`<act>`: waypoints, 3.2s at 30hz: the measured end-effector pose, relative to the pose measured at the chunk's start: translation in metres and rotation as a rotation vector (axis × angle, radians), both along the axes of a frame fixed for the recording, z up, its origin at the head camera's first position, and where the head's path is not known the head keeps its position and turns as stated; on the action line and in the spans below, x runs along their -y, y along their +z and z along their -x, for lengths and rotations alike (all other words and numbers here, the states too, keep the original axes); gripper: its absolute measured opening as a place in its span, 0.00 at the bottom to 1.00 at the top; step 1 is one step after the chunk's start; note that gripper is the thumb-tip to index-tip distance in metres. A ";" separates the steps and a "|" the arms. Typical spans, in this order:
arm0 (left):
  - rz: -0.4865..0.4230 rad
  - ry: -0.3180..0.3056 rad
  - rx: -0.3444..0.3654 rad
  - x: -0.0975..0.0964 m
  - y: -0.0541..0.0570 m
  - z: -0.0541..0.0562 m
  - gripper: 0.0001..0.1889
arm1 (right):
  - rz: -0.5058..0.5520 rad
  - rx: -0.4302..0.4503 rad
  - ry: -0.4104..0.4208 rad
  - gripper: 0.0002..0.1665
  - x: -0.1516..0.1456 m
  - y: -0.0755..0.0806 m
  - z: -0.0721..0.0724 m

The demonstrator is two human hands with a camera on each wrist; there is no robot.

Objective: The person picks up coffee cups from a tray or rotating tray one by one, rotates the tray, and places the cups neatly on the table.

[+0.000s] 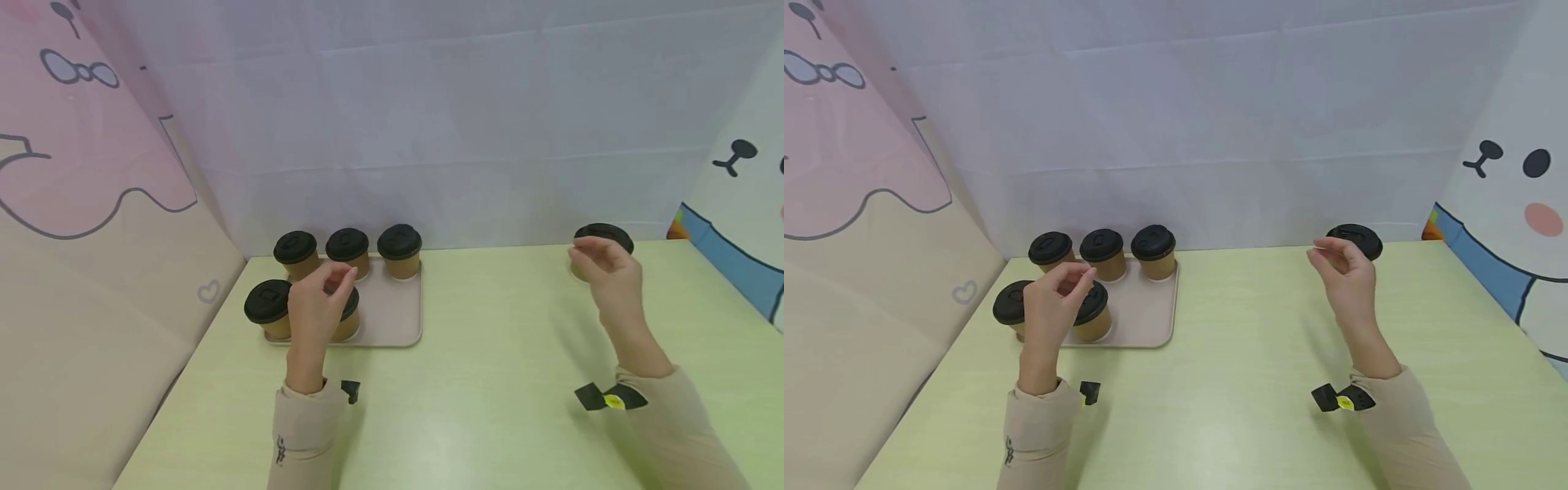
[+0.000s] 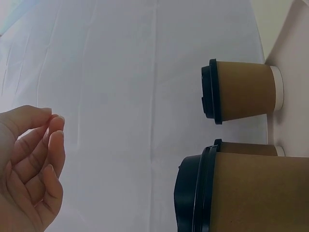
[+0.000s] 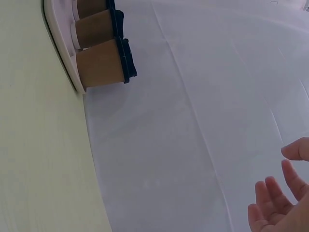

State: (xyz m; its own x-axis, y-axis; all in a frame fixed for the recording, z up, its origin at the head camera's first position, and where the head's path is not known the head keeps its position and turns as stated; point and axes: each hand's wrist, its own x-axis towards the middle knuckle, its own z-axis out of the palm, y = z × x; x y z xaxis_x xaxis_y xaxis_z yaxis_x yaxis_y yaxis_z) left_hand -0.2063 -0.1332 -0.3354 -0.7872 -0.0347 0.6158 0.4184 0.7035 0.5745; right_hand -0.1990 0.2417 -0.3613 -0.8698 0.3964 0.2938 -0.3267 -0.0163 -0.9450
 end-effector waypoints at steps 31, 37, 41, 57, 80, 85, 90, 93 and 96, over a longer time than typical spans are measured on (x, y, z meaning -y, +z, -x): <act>0.058 0.024 0.061 0.006 0.000 -0.003 0.07 | -0.095 0.034 0.037 0.07 -0.011 0.009 -0.008; 0.099 0.038 0.123 0.009 0.001 -0.005 0.08 | -0.074 0.030 0.066 0.07 -0.019 0.011 -0.009; 0.120 0.051 0.166 0.014 0.002 -0.004 0.08 | -0.043 0.029 0.083 0.07 -0.019 0.013 -0.011; -0.176 -0.011 0.222 0.026 -0.002 0.011 0.20 | -0.443 0.089 -0.026 0.09 -0.012 0.018 -0.023; 0.001 -0.044 0.557 0.048 -0.042 -0.001 0.50 | -0.539 0.108 -0.044 0.12 -0.006 0.020 -0.026; -0.017 -0.020 0.577 0.047 -0.047 -0.001 0.52 | -0.568 0.150 -0.036 0.13 -0.008 0.019 -0.027; -0.017 0.001 0.593 0.049 -0.050 0.003 0.53 | -0.619 0.204 -0.052 0.14 -0.010 0.019 -0.027; -0.013 0.017 0.605 0.050 -0.052 0.007 0.54 | -0.651 0.245 -0.059 0.21 -0.012 0.019 -0.027; -0.031 0.028 0.617 0.050 -0.053 0.009 0.55 | -0.666 0.289 -0.047 0.24 -0.014 0.018 -0.026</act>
State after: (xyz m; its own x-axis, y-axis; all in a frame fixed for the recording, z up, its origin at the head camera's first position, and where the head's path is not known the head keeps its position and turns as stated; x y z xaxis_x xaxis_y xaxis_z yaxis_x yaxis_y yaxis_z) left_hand -0.2155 -0.1833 -0.3886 -0.9965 -0.0706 0.0455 -0.0157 0.6885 0.7251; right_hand -0.1726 0.2557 -0.3436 -0.9356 0.2525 0.2469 -0.0485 0.6007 -0.7980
